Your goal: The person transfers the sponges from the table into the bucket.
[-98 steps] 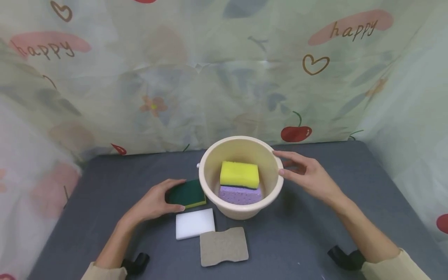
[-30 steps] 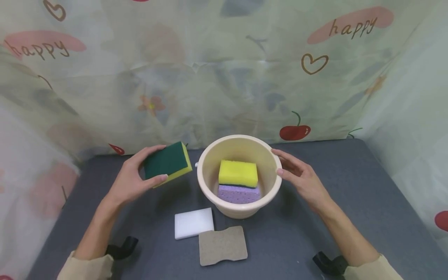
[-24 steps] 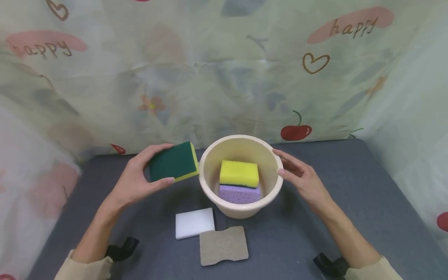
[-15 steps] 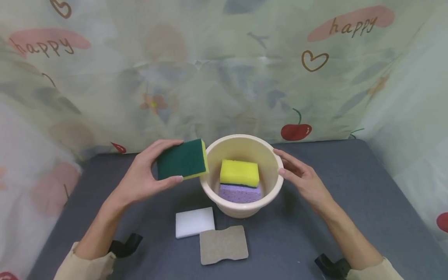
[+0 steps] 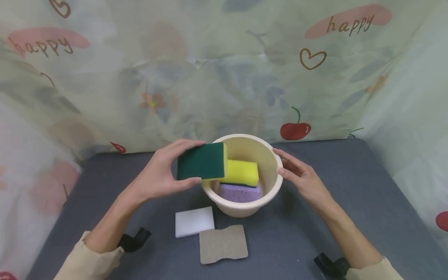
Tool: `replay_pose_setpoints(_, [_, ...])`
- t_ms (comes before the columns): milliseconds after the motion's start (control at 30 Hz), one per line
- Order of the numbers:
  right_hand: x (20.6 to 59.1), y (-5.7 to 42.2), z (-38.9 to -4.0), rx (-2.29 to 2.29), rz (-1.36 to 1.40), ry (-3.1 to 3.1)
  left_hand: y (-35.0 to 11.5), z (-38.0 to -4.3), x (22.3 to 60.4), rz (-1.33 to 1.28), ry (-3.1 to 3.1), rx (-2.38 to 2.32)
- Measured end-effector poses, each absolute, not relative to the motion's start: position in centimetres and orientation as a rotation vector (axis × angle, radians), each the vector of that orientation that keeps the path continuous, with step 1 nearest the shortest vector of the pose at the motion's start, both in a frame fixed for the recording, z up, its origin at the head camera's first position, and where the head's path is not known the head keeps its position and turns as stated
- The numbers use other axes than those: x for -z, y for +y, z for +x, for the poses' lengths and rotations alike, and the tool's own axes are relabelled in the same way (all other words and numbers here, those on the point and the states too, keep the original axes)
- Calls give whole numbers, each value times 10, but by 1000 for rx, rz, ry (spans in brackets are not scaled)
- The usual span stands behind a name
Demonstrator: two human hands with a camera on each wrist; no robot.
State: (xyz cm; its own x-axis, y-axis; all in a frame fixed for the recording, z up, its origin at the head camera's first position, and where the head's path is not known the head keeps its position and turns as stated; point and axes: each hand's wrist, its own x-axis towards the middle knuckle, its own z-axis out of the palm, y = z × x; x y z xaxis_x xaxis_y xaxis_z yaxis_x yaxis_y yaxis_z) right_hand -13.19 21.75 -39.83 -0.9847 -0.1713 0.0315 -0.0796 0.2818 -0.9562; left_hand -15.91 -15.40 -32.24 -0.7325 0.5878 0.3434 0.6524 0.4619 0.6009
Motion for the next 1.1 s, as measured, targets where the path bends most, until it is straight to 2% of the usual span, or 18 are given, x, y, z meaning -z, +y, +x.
replay_pose_setpoints(1100, [399, 216, -132, 1837, -228, 2456, -93, -180, 338, -1290, -2670, 1193])
